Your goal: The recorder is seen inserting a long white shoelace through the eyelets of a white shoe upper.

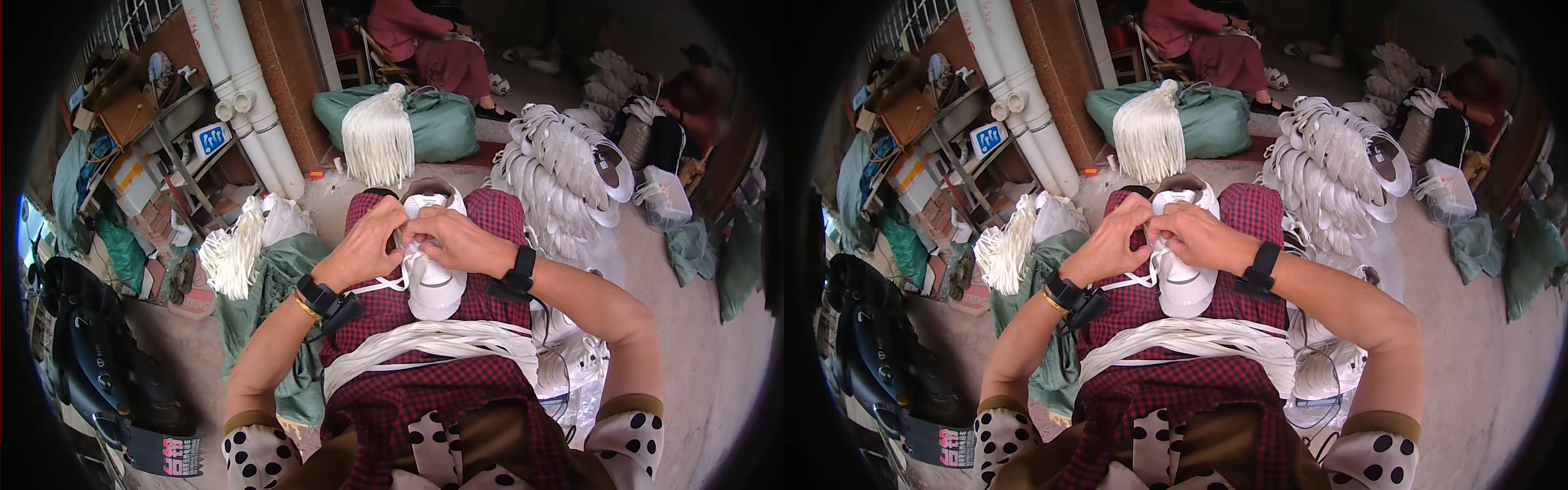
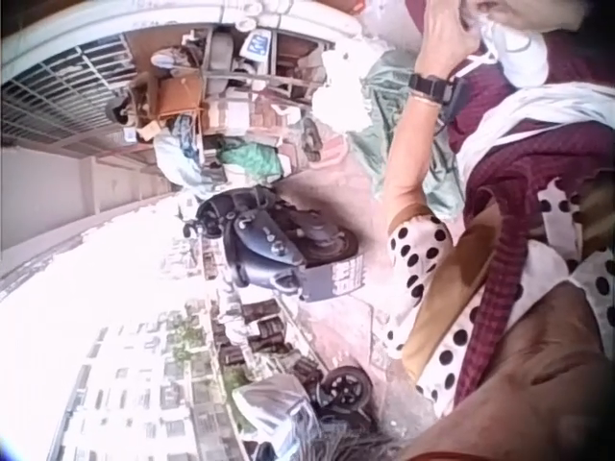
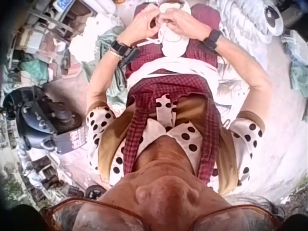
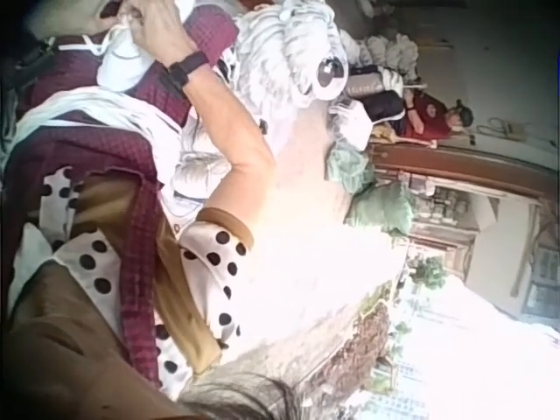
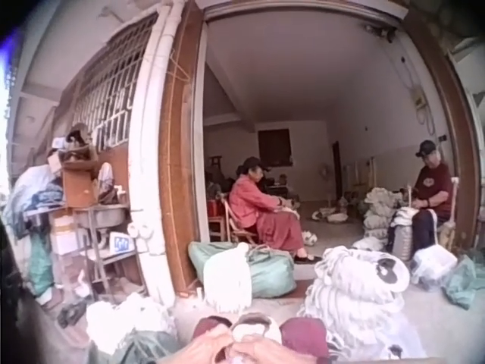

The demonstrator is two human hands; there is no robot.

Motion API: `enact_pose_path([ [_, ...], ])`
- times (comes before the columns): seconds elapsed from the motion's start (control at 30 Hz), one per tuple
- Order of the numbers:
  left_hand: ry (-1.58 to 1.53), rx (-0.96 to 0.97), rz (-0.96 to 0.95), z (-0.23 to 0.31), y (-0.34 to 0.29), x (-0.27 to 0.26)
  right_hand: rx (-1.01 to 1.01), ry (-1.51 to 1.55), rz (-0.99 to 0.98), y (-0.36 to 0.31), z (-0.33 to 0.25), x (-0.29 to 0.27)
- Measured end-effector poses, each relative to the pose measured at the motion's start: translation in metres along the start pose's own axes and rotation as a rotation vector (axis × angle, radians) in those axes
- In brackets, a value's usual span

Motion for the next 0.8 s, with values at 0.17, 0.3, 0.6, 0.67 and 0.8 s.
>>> enact_pose_path([
  [0.17, -0.087, 0.038, -0.042, -0.004, -0.008, -0.004, 0.132, 0.104, -0.012, 0.004, 0.006, 0.002],
  [0.3, -0.114, 0.082, -0.026, -0.008, -0.008, -0.002, 0.072, 0.025, -0.106, 0.009, 0.003, 0.003],
  [0.6, -0.062, 0.136, -0.005, -0.009, -0.003, 0.001, 0.158, 0.002, -0.372, 0.016, 0.015, 0.002],
  [0.67, -0.068, 0.145, 0.021, -0.009, -0.005, 0.003, 0.176, 0.019, -0.36, 0.016, 0.016, 0.003],
  [0.8, -0.096, 0.115, 0.05, -0.011, -0.005, 0.002, 0.215, 0.086, -0.303, 0.015, 0.021, 0.005],
])
Point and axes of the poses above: each hand's wrist, its own y-axis towards the middle knuckle, its own x-axis out of the palm, z = x × y, the point moved 4 cm from there along y, towards the middle knuckle, and after that the axes turned 11 degrees about -x, right-handed, at the moved point
